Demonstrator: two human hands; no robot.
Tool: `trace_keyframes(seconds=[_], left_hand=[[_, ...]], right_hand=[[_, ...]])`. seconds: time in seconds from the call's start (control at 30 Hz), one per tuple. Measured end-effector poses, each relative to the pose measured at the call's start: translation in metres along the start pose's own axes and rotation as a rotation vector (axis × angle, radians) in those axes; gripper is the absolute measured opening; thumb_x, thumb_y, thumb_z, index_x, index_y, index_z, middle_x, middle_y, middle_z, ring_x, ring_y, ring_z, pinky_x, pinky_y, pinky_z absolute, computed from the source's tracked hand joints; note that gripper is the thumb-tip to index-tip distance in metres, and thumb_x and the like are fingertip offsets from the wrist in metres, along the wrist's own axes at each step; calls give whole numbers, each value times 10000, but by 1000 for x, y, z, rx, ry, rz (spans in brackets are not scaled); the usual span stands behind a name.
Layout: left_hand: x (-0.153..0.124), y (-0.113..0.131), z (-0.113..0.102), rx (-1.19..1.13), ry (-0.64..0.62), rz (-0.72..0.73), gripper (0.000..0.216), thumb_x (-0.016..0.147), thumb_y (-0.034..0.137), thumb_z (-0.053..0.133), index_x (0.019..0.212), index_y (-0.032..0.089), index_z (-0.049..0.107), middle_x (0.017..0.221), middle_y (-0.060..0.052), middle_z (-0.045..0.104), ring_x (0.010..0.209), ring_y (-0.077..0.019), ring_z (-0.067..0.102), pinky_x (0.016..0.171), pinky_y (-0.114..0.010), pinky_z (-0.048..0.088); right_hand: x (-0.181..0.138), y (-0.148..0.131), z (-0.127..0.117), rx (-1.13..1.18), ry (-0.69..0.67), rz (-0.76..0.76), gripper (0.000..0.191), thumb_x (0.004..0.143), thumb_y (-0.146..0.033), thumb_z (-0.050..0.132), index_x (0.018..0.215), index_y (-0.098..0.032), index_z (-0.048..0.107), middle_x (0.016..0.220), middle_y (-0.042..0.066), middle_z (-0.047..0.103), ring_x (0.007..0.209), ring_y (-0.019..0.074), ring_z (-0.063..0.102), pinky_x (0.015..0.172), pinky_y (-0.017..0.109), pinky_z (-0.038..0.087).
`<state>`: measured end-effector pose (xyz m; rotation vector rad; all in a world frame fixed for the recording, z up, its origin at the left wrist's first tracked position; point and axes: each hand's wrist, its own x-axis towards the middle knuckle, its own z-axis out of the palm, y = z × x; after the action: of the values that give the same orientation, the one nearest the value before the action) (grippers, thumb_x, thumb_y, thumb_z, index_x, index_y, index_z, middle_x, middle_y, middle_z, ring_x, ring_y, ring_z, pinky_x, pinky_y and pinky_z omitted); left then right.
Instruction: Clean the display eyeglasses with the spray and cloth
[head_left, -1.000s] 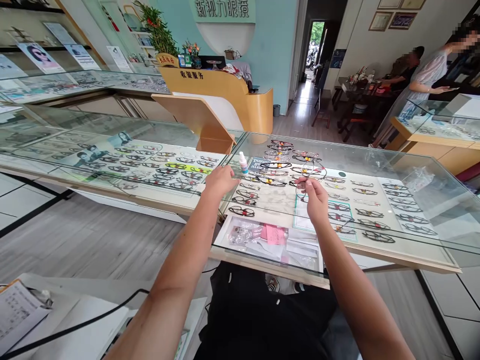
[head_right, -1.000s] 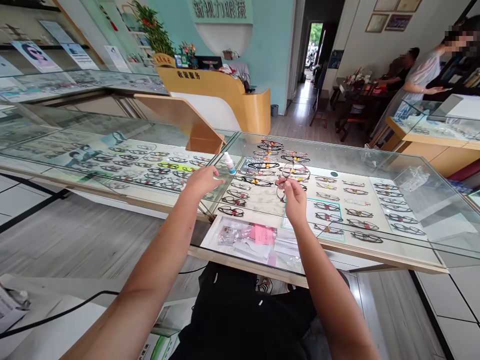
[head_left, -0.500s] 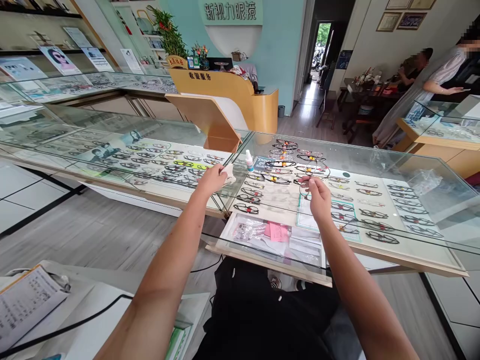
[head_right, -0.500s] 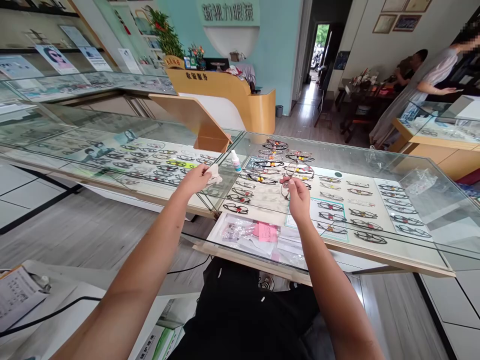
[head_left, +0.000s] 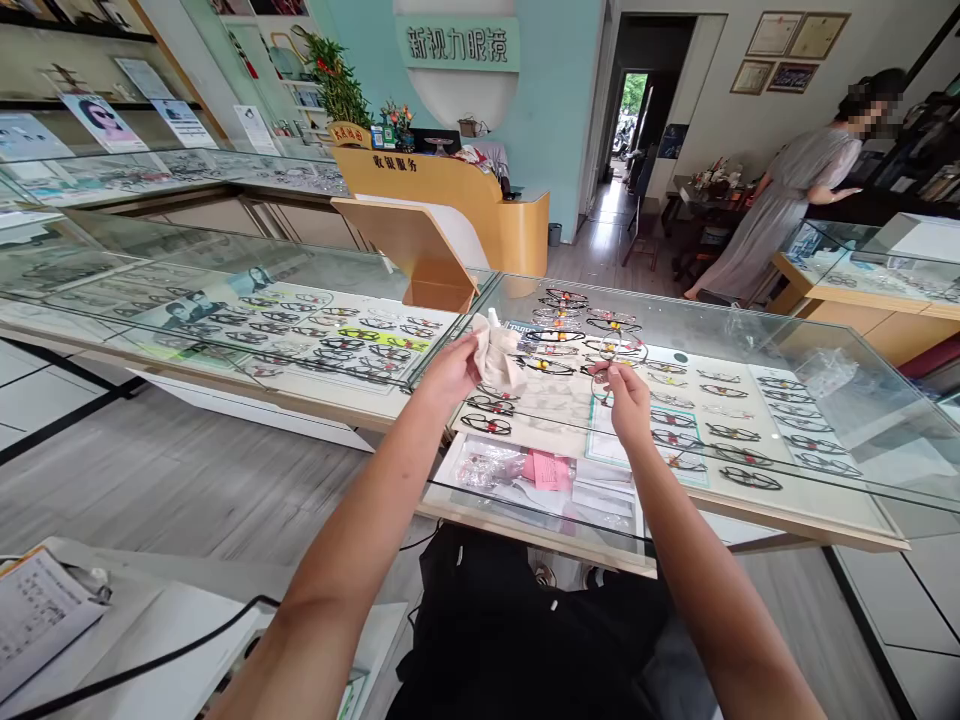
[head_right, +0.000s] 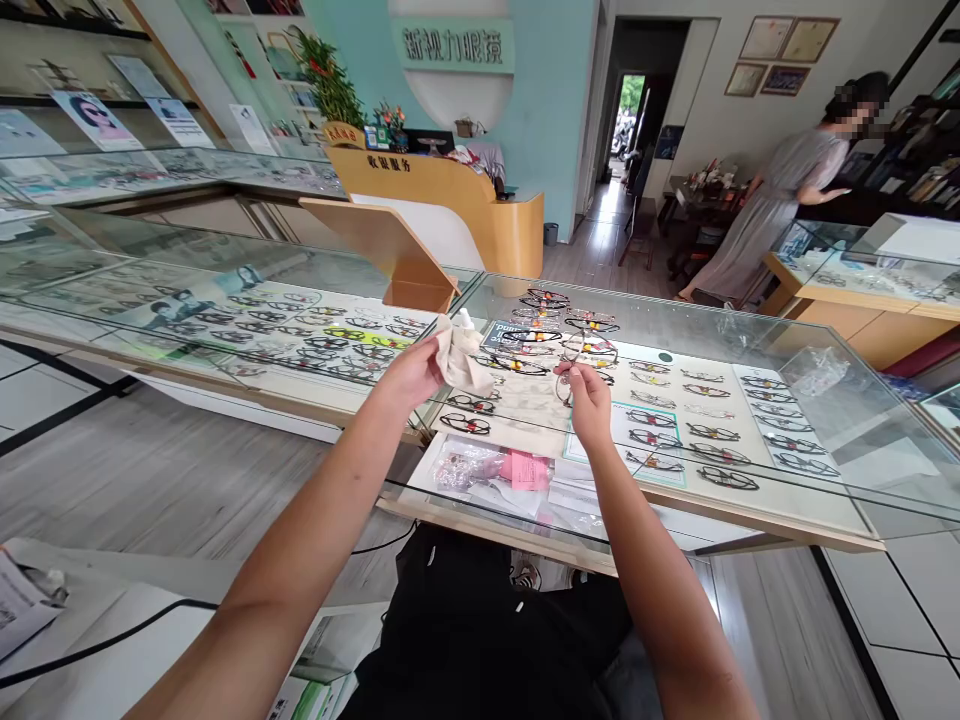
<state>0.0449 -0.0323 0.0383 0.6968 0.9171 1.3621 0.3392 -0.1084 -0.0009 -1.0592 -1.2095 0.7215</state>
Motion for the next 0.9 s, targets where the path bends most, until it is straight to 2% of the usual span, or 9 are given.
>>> trace_keyframes(seconds=[0.1, 0.17, 0.27, 0.33, 0.43, 0.5, 0.67, 0.8, 0.9], left_hand=[[-13, -18, 20, -201, -38, -154, 204, 996, 307, 687, 1134, 171, 753, 955, -85, 813, 932, -228, 791, 880, -351, 650], [-24, -28, 29, -299, -112, -211, 335, 1026, 435, 655, 1204, 170, 756, 1036, -114, 831, 1043, -273, 801, 952, -399, 656], [-40, -39, 37, -370, -229, -246, 566, 985, 617, 673, 1323, 167, 734, 1203, -159, 821, 1192, -330, 773, 1029, -463, 641], [-47, -45, 39, -379, -247, -229, 522, 981, 522, 718, 1355, 158, 723, 1258, -161, 810, 1233, -323, 760, 1072, -461, 622], [-49, -52, 40, -347, -182, -211, 372, 963, 242, 723, 1316, 124, 742, 1236, -153, 818, 1232, -282, 763, 1117, -410, 591], [-48, -55, 40, -317, -122, -215, 306, 962, 191, 696, 1252, 119, 765, 1210, -144, 826, 1201, -260, 773, 1109, -385, 590], [-48, -63, 36, -154, 9, -141, 170, 938, 254, 772, 1065, 141, 783, 1077, -113, 842, 1064, -240, 802, 958, -325, 626], [-50, -68, 36, -36, 11, -77, 351, 822, 401, 916, 1049, 173, 775, 998, -107, 837, 1017, -270, 809, 875, -328, 628], [-48, -72, 40, -6, 31, -49, 430, 769, 453, 947, 1051, 181, 768, 965, -101, 827, 990, -274, 807, 842, -330, 620]], right_hand=[[-1, 1, 1, -17, -1, -2, 354, 1018, -520, 577, 990, -228, 777, 1092, 81, 805, 987, 244, 672, 936, 400, 511], [-1, 1, 1, -25, -1, -1, 359, 1017, -522, 569, 994, -229, 775, 1098, 83, 804, 988, 248, 673, 940, 406, 514], [-1, 1, 1, -35, 0, 6, 366, 1011, -533, 565, 988, -231, 771, 1112, 85, 805, 993, 250, 672, 935, 405, 514], [-2, 1, 1, -49, -1, 8, 370, 1008, -538, 564, 973, -231, 768, 1111, 84, 804, 986, 248, 667, 921, 396, 512], [-4, 1, 3, -80, -19, 3, 372, 1014, -528, 553, 967, -229, 768, 1114, 80, 796, 966, 237, 653, 904, 380, 501], [-6, 1, 4, -100, -30, -3, 374, 1022, -518, 543, 982, -226, 772, 1099, 75, 787, 951, 231, 640, 888, 370, 490], [-11, -3, 6, -109, -33, -5, 373, 1026, -513, 545, 991, -224, 779, 1090, 73, 782, 954, 229, 632, 886, 363, 482], [-15, -11, 8, -103, -61, -11, 371, 1036, -513, 547, 983, -232, 783, 1109, 71, 793, 984, 233, 644, 919, 367, 496], [-19, -19, 10, -83, -95, -19, 357, 1047, -509, 557, 996, -243, 790, 1116, 67, 804, 1021, 240, 662, 941, 374, 500]])
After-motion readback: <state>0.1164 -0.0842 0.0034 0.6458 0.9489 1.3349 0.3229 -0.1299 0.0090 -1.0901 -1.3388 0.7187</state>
